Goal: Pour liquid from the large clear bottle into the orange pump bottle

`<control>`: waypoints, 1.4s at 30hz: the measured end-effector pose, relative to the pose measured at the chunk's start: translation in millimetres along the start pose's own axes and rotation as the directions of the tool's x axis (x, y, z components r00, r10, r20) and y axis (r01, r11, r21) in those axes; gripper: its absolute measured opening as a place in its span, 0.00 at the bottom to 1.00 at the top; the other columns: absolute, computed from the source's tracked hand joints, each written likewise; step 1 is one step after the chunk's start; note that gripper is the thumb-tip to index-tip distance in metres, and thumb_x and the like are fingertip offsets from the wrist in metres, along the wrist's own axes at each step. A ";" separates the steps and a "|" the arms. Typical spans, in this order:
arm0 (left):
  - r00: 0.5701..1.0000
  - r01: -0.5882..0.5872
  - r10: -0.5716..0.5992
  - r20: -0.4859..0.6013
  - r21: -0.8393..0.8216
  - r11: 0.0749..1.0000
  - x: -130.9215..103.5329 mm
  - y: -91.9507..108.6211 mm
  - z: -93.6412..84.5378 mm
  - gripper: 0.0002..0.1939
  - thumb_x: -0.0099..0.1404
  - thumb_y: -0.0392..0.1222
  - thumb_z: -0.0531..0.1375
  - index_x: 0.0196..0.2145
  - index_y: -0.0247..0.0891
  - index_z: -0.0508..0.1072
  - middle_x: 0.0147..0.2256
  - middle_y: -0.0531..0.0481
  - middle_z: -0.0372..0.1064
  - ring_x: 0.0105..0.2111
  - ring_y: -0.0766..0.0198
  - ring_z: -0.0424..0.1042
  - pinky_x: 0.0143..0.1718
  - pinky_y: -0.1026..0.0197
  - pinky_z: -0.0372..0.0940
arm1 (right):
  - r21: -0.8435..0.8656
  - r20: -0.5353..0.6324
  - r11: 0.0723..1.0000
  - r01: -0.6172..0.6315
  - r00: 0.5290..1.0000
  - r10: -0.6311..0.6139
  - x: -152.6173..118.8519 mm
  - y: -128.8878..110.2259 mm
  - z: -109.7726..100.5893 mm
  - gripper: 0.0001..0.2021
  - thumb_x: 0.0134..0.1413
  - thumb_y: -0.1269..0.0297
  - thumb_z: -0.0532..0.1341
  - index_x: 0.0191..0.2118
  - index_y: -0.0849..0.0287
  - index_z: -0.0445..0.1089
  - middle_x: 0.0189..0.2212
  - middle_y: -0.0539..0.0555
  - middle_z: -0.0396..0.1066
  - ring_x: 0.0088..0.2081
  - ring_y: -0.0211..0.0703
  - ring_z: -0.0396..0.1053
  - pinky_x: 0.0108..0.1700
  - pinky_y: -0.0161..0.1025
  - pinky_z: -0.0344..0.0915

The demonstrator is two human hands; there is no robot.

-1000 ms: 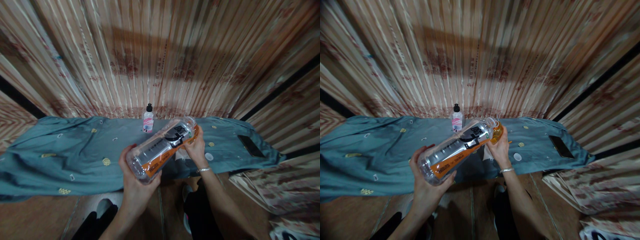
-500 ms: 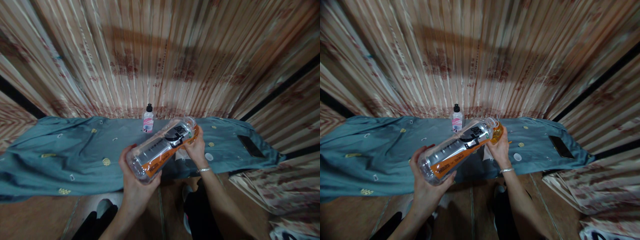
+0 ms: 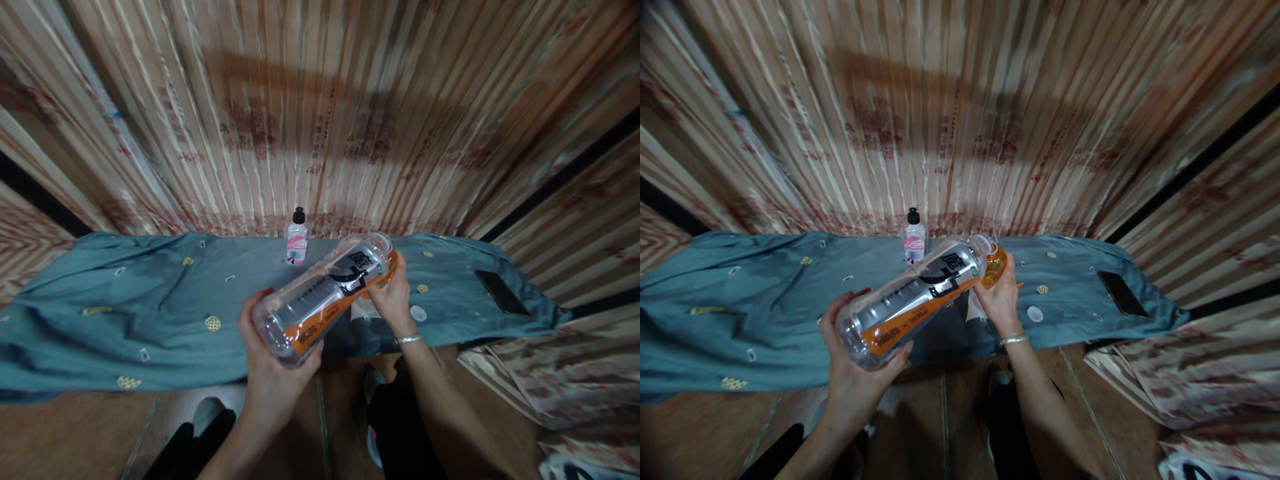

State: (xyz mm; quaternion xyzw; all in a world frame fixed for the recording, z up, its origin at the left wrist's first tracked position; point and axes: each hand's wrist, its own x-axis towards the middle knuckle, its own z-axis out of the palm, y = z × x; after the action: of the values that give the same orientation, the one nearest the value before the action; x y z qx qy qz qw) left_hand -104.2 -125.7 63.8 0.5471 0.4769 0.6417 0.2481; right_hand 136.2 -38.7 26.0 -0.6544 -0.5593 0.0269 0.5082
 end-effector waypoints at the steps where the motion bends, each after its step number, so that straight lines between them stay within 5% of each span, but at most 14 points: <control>1: 1.000 0.005 -0.005 0.002 -0.002 1.000 -0.4 -0.3 0.0 0.46 0.49 0.43 0.73 0.61 0.45 0.57 0.56 0.42 0.64 0.50 0.56 0.74 0.49 0.54 0.73 | -0.002 -0.001 1.000 -0.001 1.000 0.001 0.0 0.0 0.0 0.43 0.46 0.45 0.67 0.64 0.61 0.55 0.53 0.66 0.74 0.51 0.60 0.75 0.53 0.56 0.72; 24: 1.000 0.011 -0.011 -0.013 -0.005 1.000 -0.6 -0.7 1.7 0.46 0.48 0.44 0.73 0.61 0.45 0.57 0.57 0.41 0.63 0.51 0.54 0.73 0.50 0.53 0.72 | -0.037 -0.019 0.999 0.014 1.000 -0.015 -0.7 2.0 -0.1 0.44 0.46 0.45 0.66 0.65 0.61 0.54 0.54 0.67 0.73 0.51 0.61 0.75 0.52 0.56 0.73; 42: 0.992 0.124 -0.124 -0.002 -0.076 0.989 -3.0 -0.9 7.4 0.46 0.48 0.44 0.74 0.60 0.47 0.57 0.57 0.42 0.63 0.50 0.54 0.74 0.49 0.52 0.74 | -0.068 -0.094 0.998 0.004 0.995 -0.011 0.3 4.0 -3.0 0.41 0.44 0.44 0.67 0.62 0.61 0.60 0.48 0.65 0.77 0.46 0.60 0.78 0.45 0.52 0.75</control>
State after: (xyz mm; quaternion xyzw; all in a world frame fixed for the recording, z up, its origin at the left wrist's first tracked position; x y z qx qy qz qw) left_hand -96.6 -125.4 61.3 0.5045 0.4861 0.6444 0.3064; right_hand 141.0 -39.8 24.8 -0.6697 -0.5376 -0.0249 0.5117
